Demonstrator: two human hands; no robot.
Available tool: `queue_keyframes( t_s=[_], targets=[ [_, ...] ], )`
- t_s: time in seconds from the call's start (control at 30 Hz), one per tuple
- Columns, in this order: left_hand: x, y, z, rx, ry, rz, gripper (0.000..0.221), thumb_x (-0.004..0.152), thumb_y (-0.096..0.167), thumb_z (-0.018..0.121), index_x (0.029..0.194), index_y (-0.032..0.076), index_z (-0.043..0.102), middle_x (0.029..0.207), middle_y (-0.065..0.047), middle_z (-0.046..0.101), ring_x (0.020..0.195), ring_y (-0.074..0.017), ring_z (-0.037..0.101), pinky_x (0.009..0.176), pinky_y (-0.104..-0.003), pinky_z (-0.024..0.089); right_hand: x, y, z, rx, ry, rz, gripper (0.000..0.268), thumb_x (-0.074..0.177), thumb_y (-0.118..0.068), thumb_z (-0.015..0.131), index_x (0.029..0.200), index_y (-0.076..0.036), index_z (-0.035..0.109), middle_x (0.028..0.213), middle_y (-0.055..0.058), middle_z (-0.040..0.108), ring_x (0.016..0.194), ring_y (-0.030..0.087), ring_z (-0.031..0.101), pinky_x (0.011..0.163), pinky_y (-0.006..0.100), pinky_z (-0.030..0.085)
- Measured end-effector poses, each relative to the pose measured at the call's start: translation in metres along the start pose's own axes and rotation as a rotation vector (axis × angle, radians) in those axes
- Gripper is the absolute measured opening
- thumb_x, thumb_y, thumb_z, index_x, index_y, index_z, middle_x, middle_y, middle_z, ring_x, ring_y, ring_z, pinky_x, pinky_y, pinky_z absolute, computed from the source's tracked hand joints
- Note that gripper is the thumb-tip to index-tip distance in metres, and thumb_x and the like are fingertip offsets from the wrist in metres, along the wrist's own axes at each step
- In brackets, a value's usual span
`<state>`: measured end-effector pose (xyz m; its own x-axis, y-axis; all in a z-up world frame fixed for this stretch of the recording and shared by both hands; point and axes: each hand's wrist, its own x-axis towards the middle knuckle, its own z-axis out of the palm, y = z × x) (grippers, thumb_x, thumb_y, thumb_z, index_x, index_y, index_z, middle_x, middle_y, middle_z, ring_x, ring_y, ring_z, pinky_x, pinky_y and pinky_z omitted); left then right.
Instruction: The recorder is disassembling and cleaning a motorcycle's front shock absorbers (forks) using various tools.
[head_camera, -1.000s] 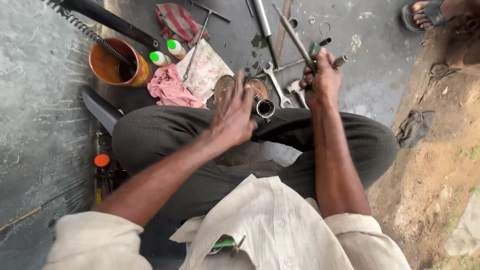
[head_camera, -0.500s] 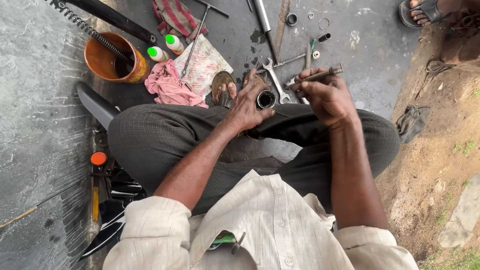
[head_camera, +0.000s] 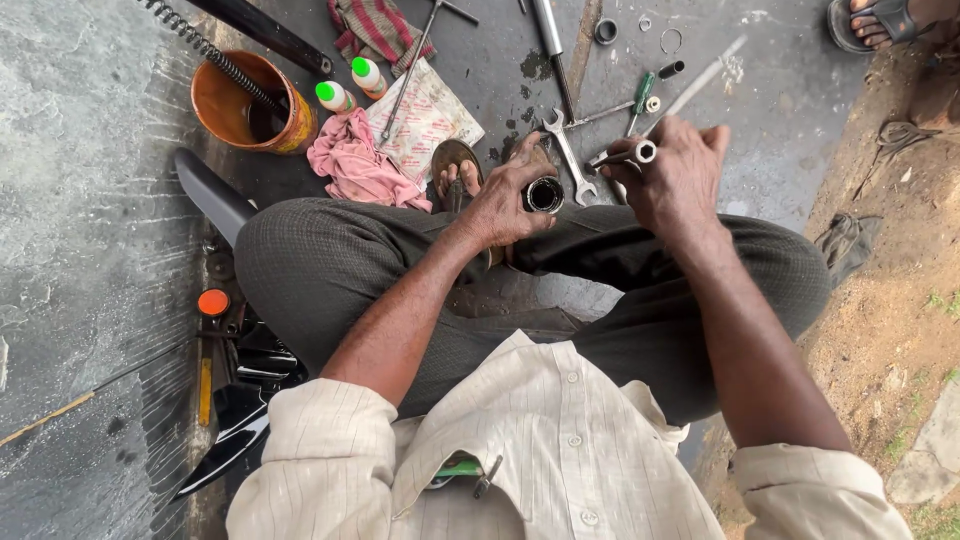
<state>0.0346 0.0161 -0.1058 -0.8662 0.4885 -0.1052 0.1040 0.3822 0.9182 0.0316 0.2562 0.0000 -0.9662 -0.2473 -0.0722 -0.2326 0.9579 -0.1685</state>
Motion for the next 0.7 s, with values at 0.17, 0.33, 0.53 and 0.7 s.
queue_keyframes(
  t_s=[0.17, 0.33, 0.53, 0.7],
  targets=[
    [0.003, 0.0, -0.001, -0.026, -0.024, -0.027, 0.065, 0.063, 0.015, 0.088, 0.124, 0.008, 0.067, 0.168, -0.023, 0.022, 0.146, -0.039, 0.043, 0.118, -0.049, 0.043, 0.003, -0.021, -0.015, -0.219, 0.268, -0.289, 0.019, 0.082, -0.04, 0.079, 0.097, -0.029, 0.075, 0.099, 0.006, 0.071, 0.105, 0.025, 0.06, 0.095, 0.048, 0.037],
    [0.004, 0.005, -0.002, -0.069, -0.067, -0.164, 0.071, 0.063, 0.016, 0.087, 0.13, 0.013, 0.064, 0.169, -0.019, 0.02, 0.145, -0.0366, 0.043, 0.116, -0.048, 0.043, -0.002, -0.019, 0.005, -0.063, 0.11, -0.271, 0.017, 0.098, -0.032, 0.074, 0.104, -0.016, 0.071, 0.088, 0.003, 0.071, 0.095, 0.021, 0.066, 0.089, 0.051, 0.046],
    [0.015, -0.008, 0.005, -0.072, -0.032, -0.122, 0.071, 0.065, 0.02, 0.089, 0.132, 0.016, 0.063, 0.17, -0.023, 0.013, 0.148, -0.0391, 0.04, 0.118, -0.05, 0.043, 0.007, -0.002, 0.036, 0.416, 0.07, -0.073, 0.024, 0.108, -0.02, 0.064, 0.122, -0.001, 0.064, 0.092, 0.014, 0.074, 0.069, 0.018, 0.069, 0.052, 0.032, 0.055],
    [0.022, 0.009, -0.006, -0.006, -0.064, -0.12, 0.074, 0.058, 0.026, 0.091, 0.126, 0.016, 0.062, 0.169, -0.024, 0.007, 0.146, -0.0448, 0.037, 0.11, -0.055, 0.046, 0.071, 0.053, 0.073, 0.548, -0.092, 0.519, 0.037, 0.104, -0.012, 0.055, 0.139, 0.001, 0.056, 0.096, 0.017, 0.072, 0.058, 0.016, 0.059, 0.044, 0.03, 0.052]
  ],
)
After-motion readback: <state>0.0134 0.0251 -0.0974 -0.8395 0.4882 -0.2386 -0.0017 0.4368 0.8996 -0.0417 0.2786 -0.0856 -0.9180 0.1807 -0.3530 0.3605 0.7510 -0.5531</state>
